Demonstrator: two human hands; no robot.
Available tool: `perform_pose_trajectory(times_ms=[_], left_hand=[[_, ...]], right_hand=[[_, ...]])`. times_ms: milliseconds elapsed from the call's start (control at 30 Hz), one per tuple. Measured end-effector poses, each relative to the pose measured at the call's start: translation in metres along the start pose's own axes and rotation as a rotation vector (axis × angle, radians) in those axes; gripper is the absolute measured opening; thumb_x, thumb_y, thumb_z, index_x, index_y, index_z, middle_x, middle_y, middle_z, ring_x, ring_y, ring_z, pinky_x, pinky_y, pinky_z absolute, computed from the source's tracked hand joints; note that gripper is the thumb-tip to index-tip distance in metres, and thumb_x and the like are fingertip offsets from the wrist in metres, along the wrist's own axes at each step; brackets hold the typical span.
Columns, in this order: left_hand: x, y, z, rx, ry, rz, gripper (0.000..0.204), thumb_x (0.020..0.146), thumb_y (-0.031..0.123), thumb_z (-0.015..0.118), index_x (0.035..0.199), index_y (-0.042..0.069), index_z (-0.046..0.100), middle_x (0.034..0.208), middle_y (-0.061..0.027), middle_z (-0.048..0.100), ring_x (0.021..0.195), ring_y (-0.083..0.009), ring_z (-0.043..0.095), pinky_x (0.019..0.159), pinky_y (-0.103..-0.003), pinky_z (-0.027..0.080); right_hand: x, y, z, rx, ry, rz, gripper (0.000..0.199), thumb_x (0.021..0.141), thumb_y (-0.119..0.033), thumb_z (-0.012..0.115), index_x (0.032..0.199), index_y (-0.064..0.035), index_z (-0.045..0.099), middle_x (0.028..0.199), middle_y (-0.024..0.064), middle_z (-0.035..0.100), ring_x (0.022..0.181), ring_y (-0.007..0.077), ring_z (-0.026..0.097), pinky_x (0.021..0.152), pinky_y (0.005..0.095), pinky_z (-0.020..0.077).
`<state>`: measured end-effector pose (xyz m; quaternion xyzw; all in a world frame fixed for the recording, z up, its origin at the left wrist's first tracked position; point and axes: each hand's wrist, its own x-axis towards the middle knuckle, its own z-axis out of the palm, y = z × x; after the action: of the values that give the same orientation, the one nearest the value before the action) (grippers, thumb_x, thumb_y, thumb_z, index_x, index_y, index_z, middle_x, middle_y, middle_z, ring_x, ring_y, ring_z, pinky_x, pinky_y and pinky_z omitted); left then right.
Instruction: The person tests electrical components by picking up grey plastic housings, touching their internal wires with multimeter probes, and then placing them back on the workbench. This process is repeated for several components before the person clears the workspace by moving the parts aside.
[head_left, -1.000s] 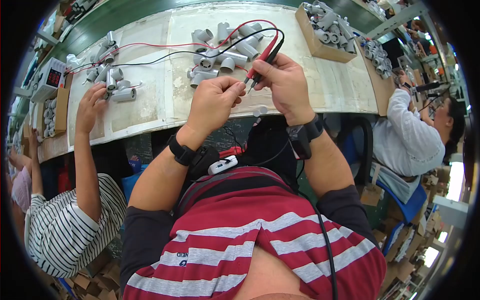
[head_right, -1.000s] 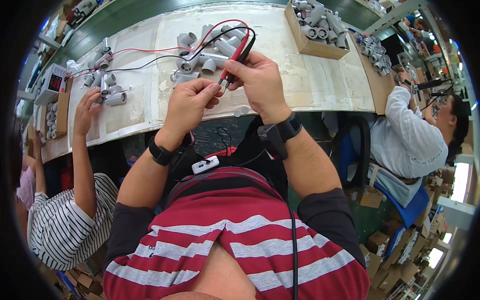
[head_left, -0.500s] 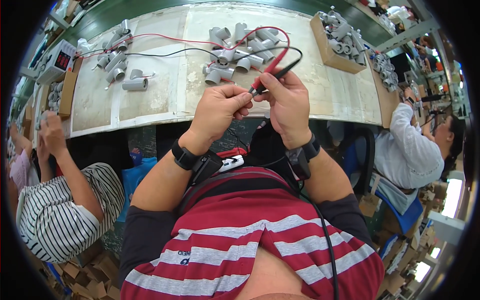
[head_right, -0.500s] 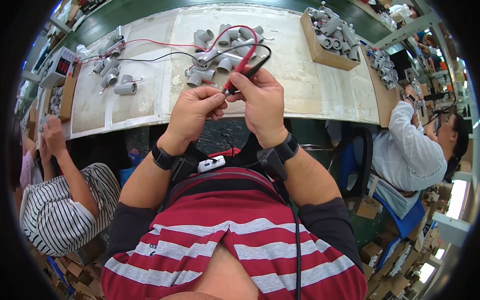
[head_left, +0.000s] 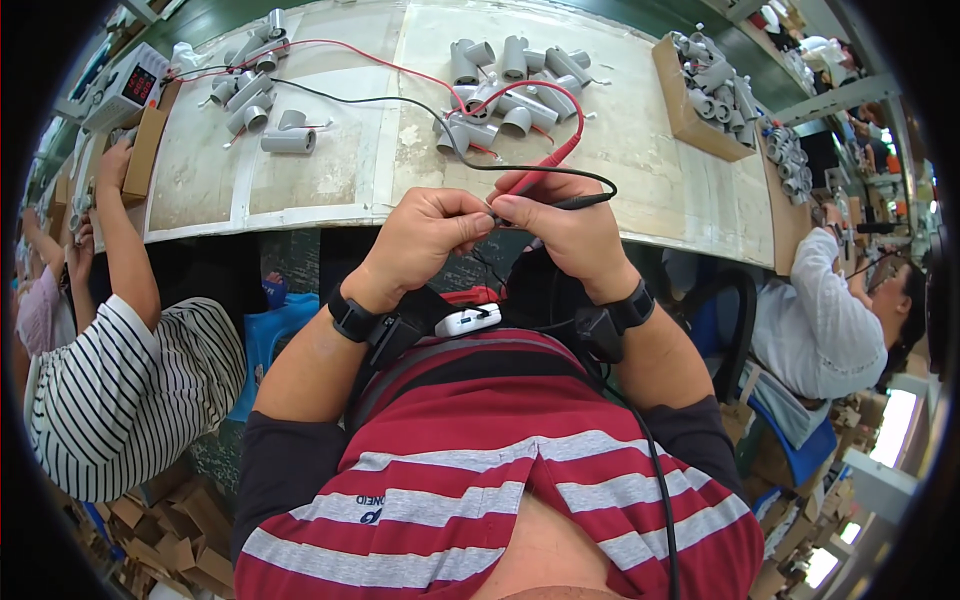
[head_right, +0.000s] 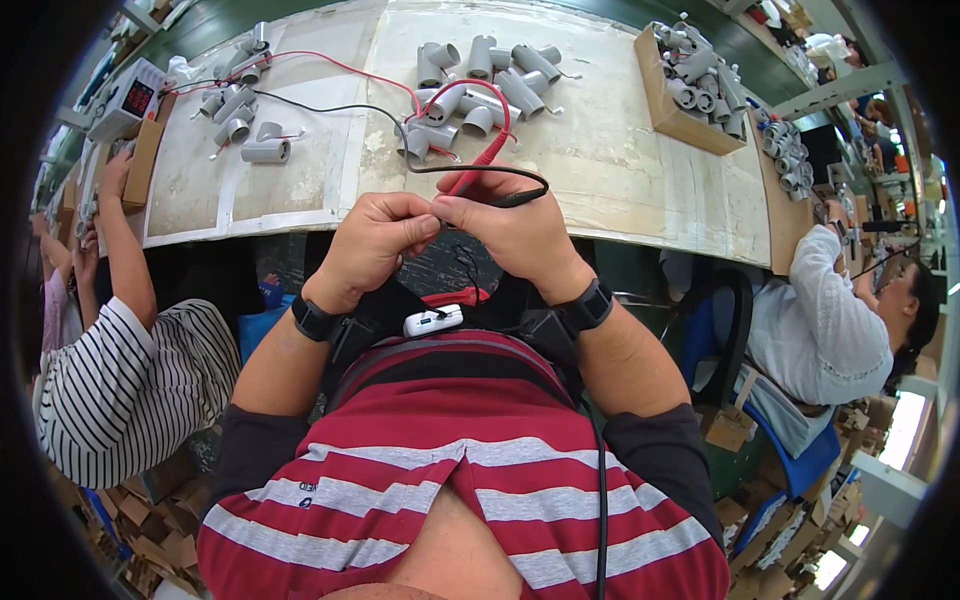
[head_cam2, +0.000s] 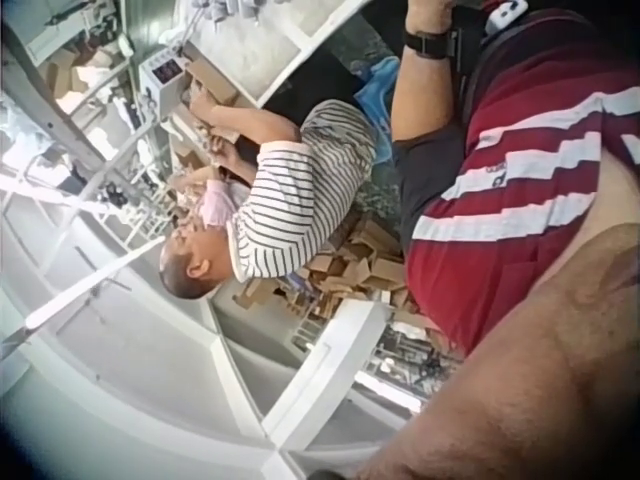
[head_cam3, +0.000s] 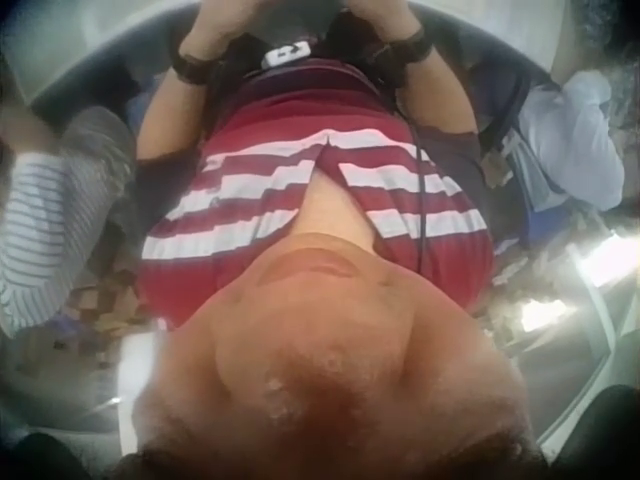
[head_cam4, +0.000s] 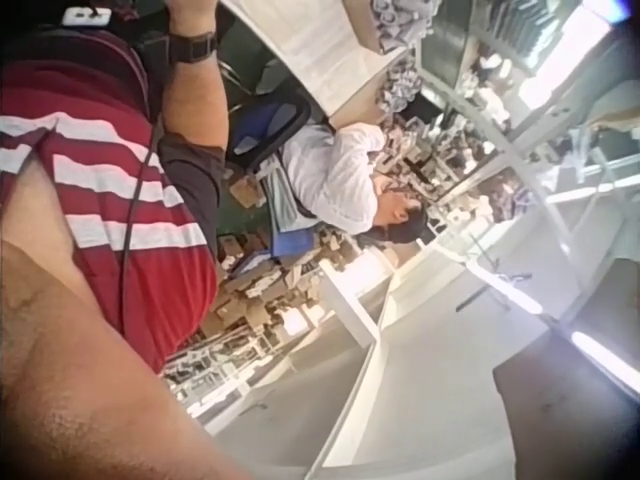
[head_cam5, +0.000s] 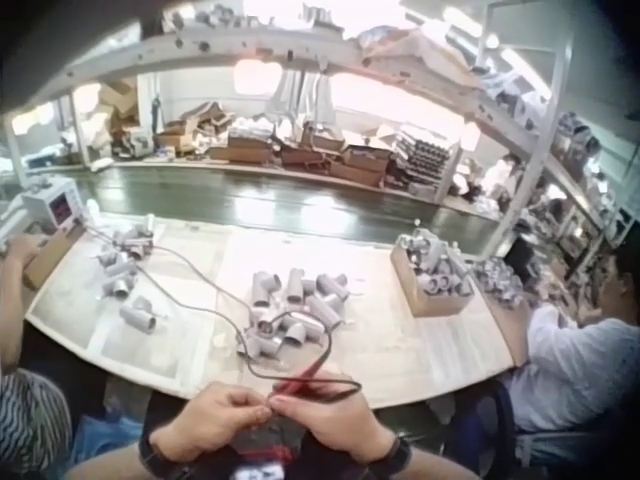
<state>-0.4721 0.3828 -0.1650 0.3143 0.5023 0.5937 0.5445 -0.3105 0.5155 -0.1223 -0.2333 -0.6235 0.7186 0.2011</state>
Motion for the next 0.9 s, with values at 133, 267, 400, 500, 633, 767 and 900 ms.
perform_pose_trajectory(times_ms=[133,267,400,500,633,767,900], left_hand=[[-0.003,0.005,0.001,0.051,0.017,-0.027,0.014,0.098,0.014,0.072,0.099,0.0,0.076,0.08,0.0018,0.067,0.068,-0.0047,0.056,0.061,-0.021,0.046],[0.0,0.007,-0.003,0.033,-0.005,-0.15,0.016,0.097,0.016,0.074,0.1,0.0,0.076,0.076,0.0026,0.067,0.067,-0.0056,0.058,0.062,-0.022,0.048],[0.006,0.017,-0.012,0.384,0.192,-0.041,0.022,0.09,0.016,0.079,0.104,0.0,0.075,0.086,-0.0048,0.07,0.079,-0.0168,0.066,0.073,-0.03,0.054],[0.02,0.012,-0.026,0.853,0.352,0.403,0.031,0.085,0.014,0.081,0.111,0.001,0.073,0.098,-0.0113,0.069,0.092,-0.0263,0.067,0.084,-0.036,0.054],[0.044,0.01,-0.024,1.107,0.467,0.612,0.041,0.08,0.013,0.081,0.119,0.003,0.07,0.113,-0.0179,0.064,0.109,-0.0353,0.063,0.096,-0.042,0.052],[0.071,0.012,-0.031,1.125,0.43,0.568,0.046,0.08,0.013,0.081,0.123,0.003,0.067,0.118,-0.019,0.063,0.113,-0.0362,0.062,0.099,-0.043,0.051],[0.087,0.014,-0.038,1.088,0.358,0.509,0.047,0.08,0.014,0.081,0.123,0.003,0.067,0.119,-0.0188,0.063,0.113,-0.0357,0.061,0.099,-0.041,0.051]], right_hand=[[-0.003,0.01,0.007,-0.034,0.06,-0.039,0.018,0.096,-0.008,0.074,0.107,0.0047,0.072,0.095,0.0103,0.076,0.082,0.0156,0.072,0.076,0.0287,0.0591],[-0.003,0.013,0.007,0.053,0.086,0.009,0.016,0.096,-0.009,0.074,0.105,0.0041,0.073,0.093,0.0098,0.076,0.08,0.0151,0.072,0.074,0.0272,0.0584],[0.009,0.001,-0.009,0.102,0.17,0.043,0.015,0.097,-0.011,0.073,0.102,0.003,0.073,0.091,0.0089,0.076,0.078,0.0138,0.07,0.069,0.0265,0.0572],[0.021,0.001,-0.031,-0.126,0.292,-0.078,0.016,0.097,-0.013,0.073,0.101,0.0024,0.074,0.087,0.0069,0.075,0.075,0.0123,0.069,0.066,0.0259,0.0556],[0.032,0.024,-0.059,-0.475,0.415,-0.104,0.018,0.096,-0.017,0.073,0.099,0.0016,0.075,0.082,0.0042,0.073,0.069,0.0105,0.066,0.062,0.0252,0.0528],[0.037,0.041,-0.069,-0.603,0.446,-0.152,0.02,0.095,-0.019,0.075,0.097,0.0009,0.075,0.079,0.0025,0.072,0.064,0.0093,0.063,0.06,0.0246,0.0504],[0.035,0.032,-0.055,-0.654,0.429,-0.165,0.019,0.095,-0.019,0.075,0.095,0.0004,0.075,0.078,0.0022,0.072,0.061,0.0088,0.061,0.058,0.0248,0.0489]])
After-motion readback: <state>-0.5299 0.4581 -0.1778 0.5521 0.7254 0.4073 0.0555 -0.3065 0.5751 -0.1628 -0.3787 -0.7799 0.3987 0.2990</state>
